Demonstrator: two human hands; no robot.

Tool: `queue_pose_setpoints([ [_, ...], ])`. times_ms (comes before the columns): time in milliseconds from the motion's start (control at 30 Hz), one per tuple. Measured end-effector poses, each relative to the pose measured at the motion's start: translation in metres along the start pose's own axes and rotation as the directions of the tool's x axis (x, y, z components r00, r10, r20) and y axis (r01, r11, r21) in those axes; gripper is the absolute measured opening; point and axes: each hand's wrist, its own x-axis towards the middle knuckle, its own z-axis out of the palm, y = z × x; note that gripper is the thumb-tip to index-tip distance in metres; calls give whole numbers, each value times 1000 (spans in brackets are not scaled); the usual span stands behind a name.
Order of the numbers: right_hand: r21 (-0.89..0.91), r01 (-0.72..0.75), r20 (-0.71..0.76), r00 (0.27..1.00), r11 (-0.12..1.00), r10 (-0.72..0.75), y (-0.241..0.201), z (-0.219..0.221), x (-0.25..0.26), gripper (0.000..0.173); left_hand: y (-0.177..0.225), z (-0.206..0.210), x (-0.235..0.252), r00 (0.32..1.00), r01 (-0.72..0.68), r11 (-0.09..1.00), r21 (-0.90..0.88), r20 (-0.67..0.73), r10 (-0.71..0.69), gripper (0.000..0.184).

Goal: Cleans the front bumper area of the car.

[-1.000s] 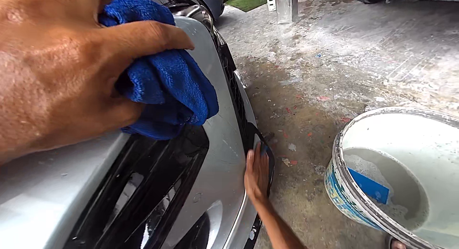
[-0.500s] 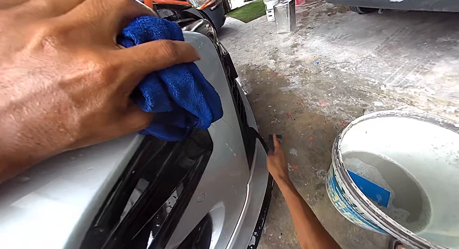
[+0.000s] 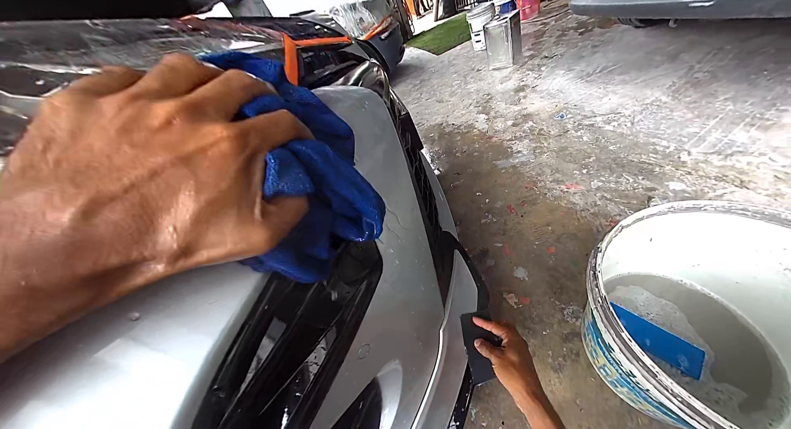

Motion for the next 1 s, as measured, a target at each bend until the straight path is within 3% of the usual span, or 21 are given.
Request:
queue_pose_setpoints([
  [133,403,-83,67,996,912,61,-13,-25,8,31,4,0,-1,998,33,999,-1,44,-33,105],
  [200,314,-27,18,1000,949,23,-25,-32,19,33,3,2,0,999,9,1000,-24,32,-9,93],
  [267,-39,45,-17,999,998,-46,-43,-33,28,42,1,4,1,998,-56,997,-58,-31,55,67],
  [333,-347,86,-27,994,934,-101,-64,-12,21,53,1,3,3,992,-116,990,-78,-58,112,54],
  [367,-393,119,-39,988,912,-146,-65,9,6,57,2,3,3,990,-135,987,-84,-51,131,52],
  [433,-278,259,-50,958,925,-283,-45,63,-40,54,-2,13,-1,983,-171,980,-99,-84,163,48],
  [500,-148,350,-84,927,925,-365,-23,102,-64,72,-12,31,-8,979,-170,979,-108,-133,156,46],
  [567,-204,292,-167,930,935,-327,-27,107,-34,83,-20,40,-14,987,-136,985,-109,-99,126,44],
  [667,-351,152,-216,947,924,-238,-49,93,63,74,-27,50,-21,986,-133,986,-102,-118,121,44],
  [733,-366,103,-208,960,925,-189,-56,90,83,74,-24,48,-18,984,-137,985,-104,-124,124,46],
  [900,-292,249,-239,916,924,-322,1,126,-70,83,2,11,-2,989,-130,987,-90,-84,123,44],
  [933,-279,244,-233,921,929,-313,3,126,-78,84,4,9,-2,989,-131,987,-87,-83,124,44],
  [1000,-268,193,-279,922,944,-268,-17,118,-44,79,0,14,-6,989,-121,987,-107,-93,111,45],
])
